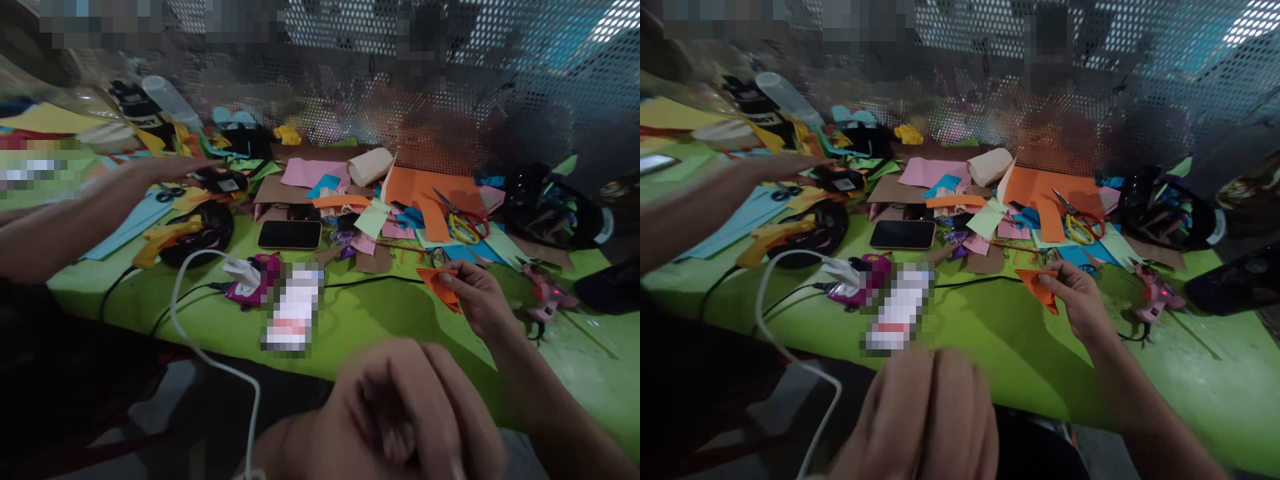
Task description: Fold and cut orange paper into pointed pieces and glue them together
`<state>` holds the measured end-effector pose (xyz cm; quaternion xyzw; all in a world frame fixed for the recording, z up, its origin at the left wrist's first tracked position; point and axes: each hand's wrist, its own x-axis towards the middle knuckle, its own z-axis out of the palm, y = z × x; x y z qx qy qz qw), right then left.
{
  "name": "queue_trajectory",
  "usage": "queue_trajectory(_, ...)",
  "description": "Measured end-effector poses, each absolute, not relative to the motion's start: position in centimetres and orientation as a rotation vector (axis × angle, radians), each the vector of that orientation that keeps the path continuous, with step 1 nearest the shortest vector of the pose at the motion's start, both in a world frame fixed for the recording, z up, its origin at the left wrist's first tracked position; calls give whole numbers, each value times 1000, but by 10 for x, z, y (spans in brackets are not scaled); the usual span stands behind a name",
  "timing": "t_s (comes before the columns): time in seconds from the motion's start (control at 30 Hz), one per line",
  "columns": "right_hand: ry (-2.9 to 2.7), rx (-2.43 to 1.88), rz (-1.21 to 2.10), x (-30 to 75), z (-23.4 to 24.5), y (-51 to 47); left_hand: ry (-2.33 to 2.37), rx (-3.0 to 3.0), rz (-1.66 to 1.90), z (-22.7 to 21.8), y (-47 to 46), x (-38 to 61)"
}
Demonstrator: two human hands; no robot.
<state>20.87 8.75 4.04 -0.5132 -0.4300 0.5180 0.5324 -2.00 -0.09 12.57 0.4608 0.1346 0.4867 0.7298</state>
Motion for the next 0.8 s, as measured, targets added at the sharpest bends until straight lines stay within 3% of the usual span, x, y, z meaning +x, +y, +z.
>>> queue_trajectory(0.13, -1008, -1201, 1257, 208, 40, 88, 542, 968, 1333, 97, 48, 2)
queue_trajectory(0.27, -1032, -1206, 1267, 207, 38, 89, 934, 1142, 1221, 60, 92, 4)
queue_trajectory(0.43, -1065, -1238, 1268, 202, 36, 91, 894, 1216, 1047, 36, 103, 9)
queue_trajectory(0.8, -1199, -1252, 1301, 195, 31, 89, 961, 1203, 1054, 27, 105, 11)
